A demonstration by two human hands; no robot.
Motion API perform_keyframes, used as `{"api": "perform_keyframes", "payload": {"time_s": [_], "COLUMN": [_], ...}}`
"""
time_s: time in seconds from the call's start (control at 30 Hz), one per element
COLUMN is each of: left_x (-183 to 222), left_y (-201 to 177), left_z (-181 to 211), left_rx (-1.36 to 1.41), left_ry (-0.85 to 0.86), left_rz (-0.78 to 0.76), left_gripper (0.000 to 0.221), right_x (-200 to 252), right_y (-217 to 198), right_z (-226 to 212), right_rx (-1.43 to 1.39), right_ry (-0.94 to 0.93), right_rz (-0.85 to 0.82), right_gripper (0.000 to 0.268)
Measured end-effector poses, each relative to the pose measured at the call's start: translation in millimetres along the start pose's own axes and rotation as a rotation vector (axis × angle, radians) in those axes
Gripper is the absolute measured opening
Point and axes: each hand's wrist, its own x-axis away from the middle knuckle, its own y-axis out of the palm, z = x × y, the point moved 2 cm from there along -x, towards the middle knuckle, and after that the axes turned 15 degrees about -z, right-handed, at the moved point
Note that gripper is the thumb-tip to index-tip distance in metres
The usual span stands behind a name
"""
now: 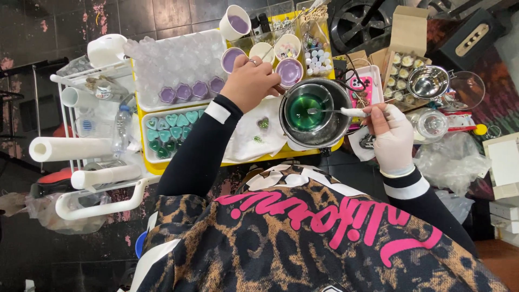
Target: Pouring colored liquid wax into various candle molds at a candle studio workstation.
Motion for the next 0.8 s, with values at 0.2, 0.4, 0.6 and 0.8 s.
{"api": "perform_keyframes", "payload": {"time_s": [0.2,0.4,0.6,0.8], "left_x": [11,21,29,31], "left_y": [-10,-14,-11,-20], "left_z": [13,27,38,42], "left_rx": [0.051,0.053,0.12,0.146], "left_ry": [-0.059,-0.131,-0.189,-0.193], "left_rz": [0.065,0.127,0.186,0.223], "left_gripper": [0.017,0.019,0.017,0.016], "right_x": [3,10,10,8], "right_y": [8,18,32,38], "right_z": [-5,-22,-43,-41], "right_rx": [-0.017,0.057,0.434,0.484], "right_ry": [-0.025,-0.032,-0.084,0.01], "right_rz": [0.009,0.002,0.025,0.039], "right_gripper": [0.019,0.016,0.016,0.017]}}
